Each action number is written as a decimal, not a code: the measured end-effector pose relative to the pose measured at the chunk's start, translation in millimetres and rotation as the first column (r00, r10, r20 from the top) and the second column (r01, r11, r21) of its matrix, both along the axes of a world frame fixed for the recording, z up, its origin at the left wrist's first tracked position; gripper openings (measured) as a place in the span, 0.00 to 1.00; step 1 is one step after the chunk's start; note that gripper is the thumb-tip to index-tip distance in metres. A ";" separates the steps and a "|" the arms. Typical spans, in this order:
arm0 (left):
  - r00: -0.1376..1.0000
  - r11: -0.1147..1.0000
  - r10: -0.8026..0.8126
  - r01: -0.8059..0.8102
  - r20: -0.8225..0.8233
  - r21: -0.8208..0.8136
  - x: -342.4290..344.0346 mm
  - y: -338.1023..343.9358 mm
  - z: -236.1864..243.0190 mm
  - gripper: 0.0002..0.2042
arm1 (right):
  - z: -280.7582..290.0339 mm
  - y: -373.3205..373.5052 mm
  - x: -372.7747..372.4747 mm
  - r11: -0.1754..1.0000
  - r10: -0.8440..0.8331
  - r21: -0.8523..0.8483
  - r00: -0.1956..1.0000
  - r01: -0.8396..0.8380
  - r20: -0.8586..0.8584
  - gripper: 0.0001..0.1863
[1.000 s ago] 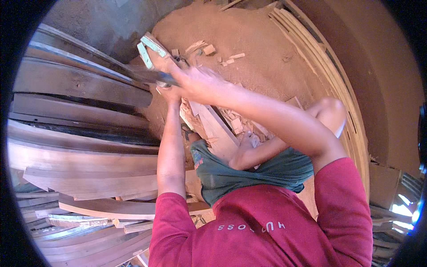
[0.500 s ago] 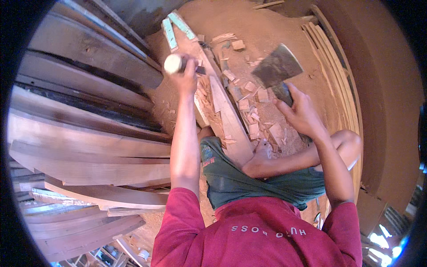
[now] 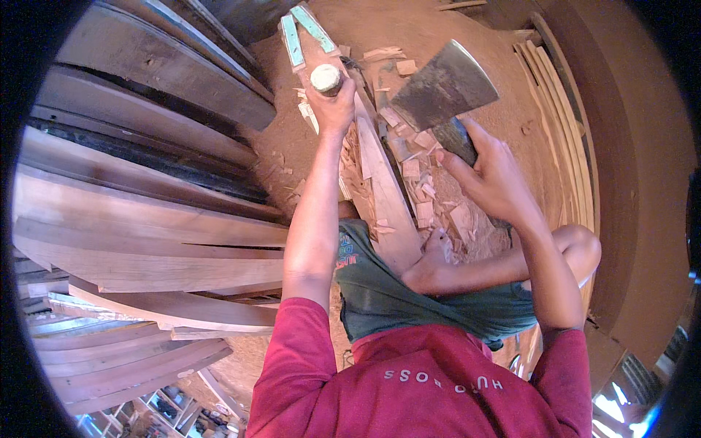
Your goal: The person sits on the floor and uses a chisel and mallet to carve a long wooden plank. They repeatedly strike the chisel to remove wood chips, occasionally adjusting the plank's position and clearing debris from the work area.
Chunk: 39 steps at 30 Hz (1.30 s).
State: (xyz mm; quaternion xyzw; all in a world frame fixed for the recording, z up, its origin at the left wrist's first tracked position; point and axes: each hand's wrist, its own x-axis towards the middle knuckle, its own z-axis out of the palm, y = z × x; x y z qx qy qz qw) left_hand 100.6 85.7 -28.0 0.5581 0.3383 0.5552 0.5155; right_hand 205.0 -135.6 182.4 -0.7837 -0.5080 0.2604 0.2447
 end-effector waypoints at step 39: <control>0.997 0.995 0.079 -0.079 0.003 0.054 3.6 -19.1 -2.5 0.15 | 47.6 88.4 -12.4 0.817 0.207 0.519 0.968 -0.250 0.140 0.20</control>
